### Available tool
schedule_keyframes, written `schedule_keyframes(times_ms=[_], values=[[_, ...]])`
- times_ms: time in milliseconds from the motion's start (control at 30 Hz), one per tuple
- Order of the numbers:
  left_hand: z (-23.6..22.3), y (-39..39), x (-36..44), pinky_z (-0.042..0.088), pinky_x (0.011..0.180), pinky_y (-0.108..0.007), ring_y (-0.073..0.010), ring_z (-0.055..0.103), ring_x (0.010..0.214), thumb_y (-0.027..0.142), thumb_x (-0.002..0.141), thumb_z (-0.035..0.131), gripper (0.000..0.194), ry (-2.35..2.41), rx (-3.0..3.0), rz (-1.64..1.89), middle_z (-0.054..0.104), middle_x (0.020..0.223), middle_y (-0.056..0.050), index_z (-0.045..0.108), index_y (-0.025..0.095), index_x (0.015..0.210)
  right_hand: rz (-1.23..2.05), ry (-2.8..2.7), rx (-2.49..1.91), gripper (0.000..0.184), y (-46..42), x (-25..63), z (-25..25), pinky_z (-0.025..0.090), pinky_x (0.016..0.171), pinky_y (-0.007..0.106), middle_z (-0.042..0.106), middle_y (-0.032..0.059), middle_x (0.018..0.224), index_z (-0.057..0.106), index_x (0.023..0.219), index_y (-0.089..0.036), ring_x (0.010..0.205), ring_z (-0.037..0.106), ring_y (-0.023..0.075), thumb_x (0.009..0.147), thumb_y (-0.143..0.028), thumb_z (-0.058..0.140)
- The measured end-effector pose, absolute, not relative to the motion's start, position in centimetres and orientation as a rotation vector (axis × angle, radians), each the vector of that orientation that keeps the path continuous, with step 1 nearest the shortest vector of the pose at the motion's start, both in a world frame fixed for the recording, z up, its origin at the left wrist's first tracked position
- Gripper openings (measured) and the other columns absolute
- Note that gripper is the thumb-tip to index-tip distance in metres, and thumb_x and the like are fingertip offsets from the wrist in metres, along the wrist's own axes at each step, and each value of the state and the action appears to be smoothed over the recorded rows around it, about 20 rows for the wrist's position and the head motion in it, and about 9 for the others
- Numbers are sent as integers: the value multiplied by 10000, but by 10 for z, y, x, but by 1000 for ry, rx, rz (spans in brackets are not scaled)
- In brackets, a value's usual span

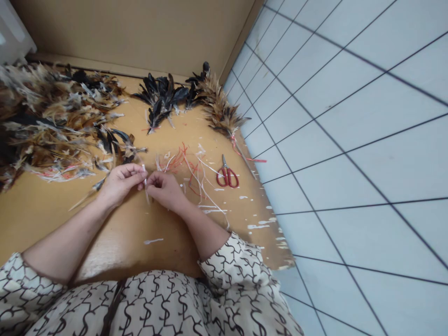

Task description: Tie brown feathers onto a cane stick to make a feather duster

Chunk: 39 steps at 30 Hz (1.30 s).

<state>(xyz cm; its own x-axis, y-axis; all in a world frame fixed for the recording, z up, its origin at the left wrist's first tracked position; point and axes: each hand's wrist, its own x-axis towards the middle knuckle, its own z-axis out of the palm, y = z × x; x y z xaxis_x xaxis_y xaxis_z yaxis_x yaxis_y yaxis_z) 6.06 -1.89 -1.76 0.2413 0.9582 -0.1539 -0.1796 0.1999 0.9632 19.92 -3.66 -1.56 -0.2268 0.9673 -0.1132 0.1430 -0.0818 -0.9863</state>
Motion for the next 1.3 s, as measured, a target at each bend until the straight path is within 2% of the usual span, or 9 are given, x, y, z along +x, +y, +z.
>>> schedule_keyframes(times_ms=[300,600,700,933,1067,1300], values=[[-13,-19,60,380,454,-201,-60,473,418,272,600,687,142,958,1017,964,600,510,14,623,145,606,1475,-1391,-1264,22,-36,203,-16,267,469,204,461,-62,502,511,570,-172,462,358,57,577,-178,530],[-12,-20,59,378,443,-195,-60,469,398,254,605,660,124,953,1098,856,582,481,24,600,151,570,1402,-1148,-1165,191,-34,202,-13,287,472,213,495,-57,548,557,682,-190,495,403,71,638,-346,658],[-11,-21,59,377,448,-194,-61,471,402,232,615,640,117,951,1148,774,575,475,25,587,153,548,1401,-1140,-1166,223,-34,202,-13,286,468,213,494,-56,543,550,642,-187,493,401,68,622,-365,684],[-12,-22,60,375,445,-187,-57,472,402,229,598,646,101,947,1132,776,576,481,28,586,149,584,1387,-1167,-1174,233,-34,202,-12,286,463,211,483,-64,512,530,603,-180,463,382,55,640,-355,679],[-14,-23,61,368,433,-182,-59,478,403,259,565,679,160,950,1104,839,580,482,31,592,148,641,1409,-1160,-1131,229,-33,200,-13,306,467,210,484,-73,499,517,610,-183,443,390,51,644,-350,671],[-17,-22,62,362,432,-176,-56,474,405,253,574,629,112,1027,1162,877,562,469,37,588,153,605,1353,-1210,-1157,165,-34,199,-18,320,486,213,506,-66,524,516,625,-184,466,409,56,669,-299,625]])
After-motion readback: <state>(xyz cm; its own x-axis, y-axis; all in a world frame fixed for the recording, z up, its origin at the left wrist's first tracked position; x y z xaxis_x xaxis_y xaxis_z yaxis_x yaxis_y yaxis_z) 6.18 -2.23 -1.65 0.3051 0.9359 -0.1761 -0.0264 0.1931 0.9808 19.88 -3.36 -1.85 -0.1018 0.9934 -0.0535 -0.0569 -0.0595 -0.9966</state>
